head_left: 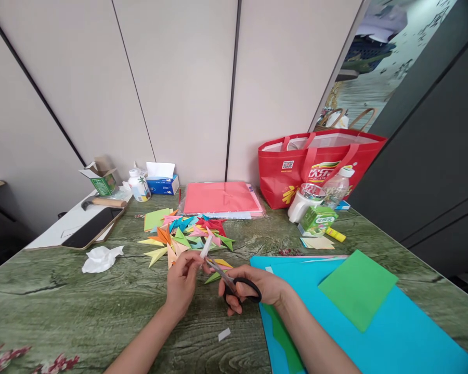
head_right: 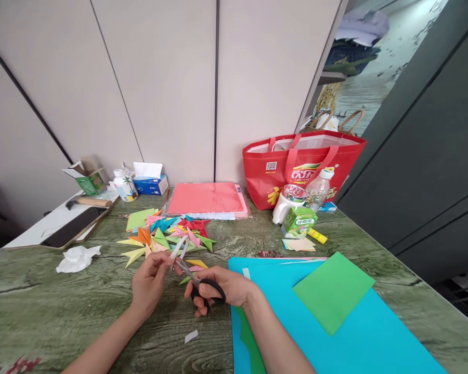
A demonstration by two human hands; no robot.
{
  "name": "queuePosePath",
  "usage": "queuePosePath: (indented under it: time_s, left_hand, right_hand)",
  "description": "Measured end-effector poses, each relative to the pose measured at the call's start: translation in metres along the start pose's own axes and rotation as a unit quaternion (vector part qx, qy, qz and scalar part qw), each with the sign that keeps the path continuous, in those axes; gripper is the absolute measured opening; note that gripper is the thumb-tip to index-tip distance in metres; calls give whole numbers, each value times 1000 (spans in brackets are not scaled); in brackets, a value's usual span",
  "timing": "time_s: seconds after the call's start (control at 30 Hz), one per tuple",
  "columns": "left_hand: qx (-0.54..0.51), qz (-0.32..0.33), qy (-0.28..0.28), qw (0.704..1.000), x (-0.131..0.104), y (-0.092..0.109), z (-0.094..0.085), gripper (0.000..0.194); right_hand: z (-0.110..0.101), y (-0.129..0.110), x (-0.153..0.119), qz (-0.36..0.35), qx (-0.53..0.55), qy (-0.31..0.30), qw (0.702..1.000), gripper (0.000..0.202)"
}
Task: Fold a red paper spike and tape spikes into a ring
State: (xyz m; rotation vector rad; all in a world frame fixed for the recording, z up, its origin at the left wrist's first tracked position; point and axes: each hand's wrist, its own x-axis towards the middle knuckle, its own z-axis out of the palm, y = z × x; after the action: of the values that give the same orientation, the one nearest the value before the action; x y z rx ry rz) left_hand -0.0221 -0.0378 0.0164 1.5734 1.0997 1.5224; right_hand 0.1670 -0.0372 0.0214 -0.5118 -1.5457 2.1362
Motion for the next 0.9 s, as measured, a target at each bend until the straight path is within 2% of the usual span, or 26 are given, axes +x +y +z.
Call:
queuePosePath:
  time_s: [0.37, 0.73, 0.9]
  left_hand:
    - [91, 106, -91, 986, -4, -6, -1, 12]
    - [116, 98, -80, 985, -3, -2, -2, 15]
    - [46, 51, -69, 995, -5, -4, 1, 11]
  right_hand:
    - [2, 2, 1, -17, 86, -10, 996, 51]
    - [2, 9, 4, -31, 114, 9, 993, 48]
    - [4, 5, 7, -28, 73, 48, 996, 45]
